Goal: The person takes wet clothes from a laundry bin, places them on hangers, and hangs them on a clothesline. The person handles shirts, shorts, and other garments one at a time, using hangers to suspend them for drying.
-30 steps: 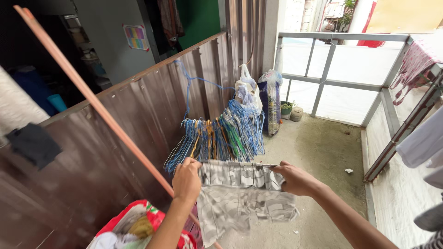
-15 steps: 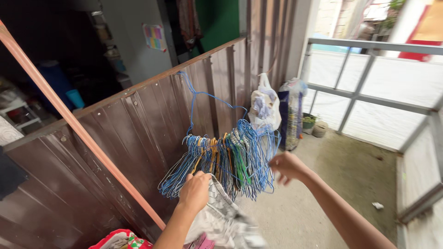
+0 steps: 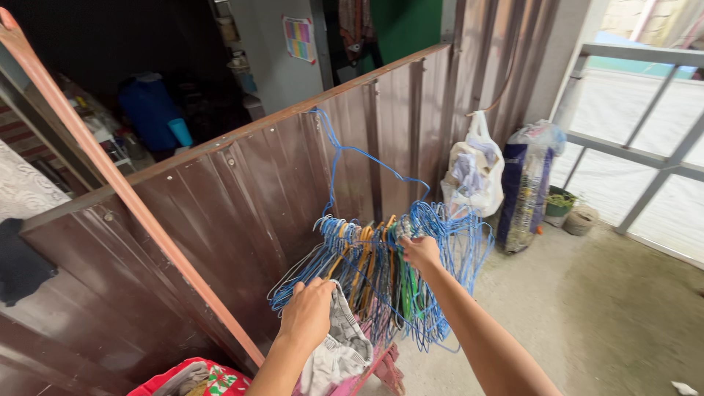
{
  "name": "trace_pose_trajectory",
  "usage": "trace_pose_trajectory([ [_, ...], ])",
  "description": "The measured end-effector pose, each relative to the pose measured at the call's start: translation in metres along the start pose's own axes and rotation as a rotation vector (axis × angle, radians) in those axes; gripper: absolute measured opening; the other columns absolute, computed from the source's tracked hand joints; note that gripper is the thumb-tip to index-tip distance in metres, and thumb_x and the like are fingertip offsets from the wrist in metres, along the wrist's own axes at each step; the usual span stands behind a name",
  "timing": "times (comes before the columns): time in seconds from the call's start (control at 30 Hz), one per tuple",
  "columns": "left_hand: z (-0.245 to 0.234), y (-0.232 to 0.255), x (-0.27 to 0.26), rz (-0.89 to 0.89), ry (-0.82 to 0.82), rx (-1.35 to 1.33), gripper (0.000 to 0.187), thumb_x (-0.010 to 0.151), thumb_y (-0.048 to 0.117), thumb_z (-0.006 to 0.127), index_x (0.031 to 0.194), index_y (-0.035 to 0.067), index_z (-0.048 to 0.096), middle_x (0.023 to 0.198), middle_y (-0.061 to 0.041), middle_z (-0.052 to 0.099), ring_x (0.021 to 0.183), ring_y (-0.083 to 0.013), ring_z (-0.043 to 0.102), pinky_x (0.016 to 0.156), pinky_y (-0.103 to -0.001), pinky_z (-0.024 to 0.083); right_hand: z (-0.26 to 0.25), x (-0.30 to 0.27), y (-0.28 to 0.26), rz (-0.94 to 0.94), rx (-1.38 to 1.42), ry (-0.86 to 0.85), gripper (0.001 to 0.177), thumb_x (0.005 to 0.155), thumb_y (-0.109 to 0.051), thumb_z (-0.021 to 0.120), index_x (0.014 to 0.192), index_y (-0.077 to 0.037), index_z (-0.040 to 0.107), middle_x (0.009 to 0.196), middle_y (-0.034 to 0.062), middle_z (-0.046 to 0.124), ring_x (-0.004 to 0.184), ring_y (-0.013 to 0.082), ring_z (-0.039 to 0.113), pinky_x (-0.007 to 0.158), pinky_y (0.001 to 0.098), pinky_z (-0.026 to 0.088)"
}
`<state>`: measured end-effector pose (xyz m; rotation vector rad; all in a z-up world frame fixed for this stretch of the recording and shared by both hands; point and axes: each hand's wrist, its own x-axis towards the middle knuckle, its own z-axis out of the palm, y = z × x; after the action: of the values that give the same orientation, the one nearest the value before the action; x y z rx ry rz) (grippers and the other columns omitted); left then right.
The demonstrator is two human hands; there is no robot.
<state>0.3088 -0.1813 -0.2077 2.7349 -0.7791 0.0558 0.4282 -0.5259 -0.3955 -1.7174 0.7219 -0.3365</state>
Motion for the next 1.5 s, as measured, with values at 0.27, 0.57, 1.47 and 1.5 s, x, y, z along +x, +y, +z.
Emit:
trace_pose_trajectory([
  [0.27,-0.009,-0.018,-0.012,-0.084,-0.054,-0.001,0.051,0.080,-0.009,0.061,0.126,0.013,0.065,0.124,-0.003,0.064,0.117,-0.0321,0.056,0.100,-0.040,0.050,0.003,-0.013,-0.018,0.127,0.254,-0.050,0.033,0.101,-0.028,0.061,0.084,-0.003,0.073,0.070,0.0036,0.055,0.050,0.0138,0.045,0.042,0.0335,0.043],
  [0.57,-0.005,-0.040,-0.017,-0.139,-0.062,0.023,0.053,0.082,-0.010,0.060,0.128,0.016,0.064,0.128,0.000,0.064,0.119,-0.0309,0.057,0.100,-0.039,0.051,-0.031,-0.052,-0.063,0.131,0.127,-0.148,0.027,0.100,-0.022,0.059,0.086,-0.001,0.070,0.065,0.0019,0.059,0.047,0.0124,0.047,0.041,0.0323,0.041],
  [1.47,-0.004,-0.066,-0.030,-0.122,0.018,0.004,0.056,0.082,-0.011,0.056,0.130,0.015,0.064,0.125,-0.005,0.066,0.111,-0.0352,0.061,0.099,-0.041,0.050,0.029,0.028,-0.049,0.412,1.340,-0.270,0.029,0.111,-0.018,0.033,0.089,-0.006,0.047,0.065,-0.0008,0.041,0.048,0.0111,0.029,0.063,0.0343,0.044],
  [1.5,-0.003,-0.069,-0.029,-0.100,0.041,-0.001,0.055,0.082,-0.011,0.056,0.130,0.014,0.064,0.125,-0.005,0.066,0.110,-0.0356,0.061,0.099,-0.042,0.050,0.027,0.024,-0.049,0.419,1.319,-0.353,0.028,0.111,-0.017,0.035,0.088,-0.006,0.047,0.065,-0.0007,0.041,0.048,0.0114,0.028,0.063,0.0341,0.044],
])
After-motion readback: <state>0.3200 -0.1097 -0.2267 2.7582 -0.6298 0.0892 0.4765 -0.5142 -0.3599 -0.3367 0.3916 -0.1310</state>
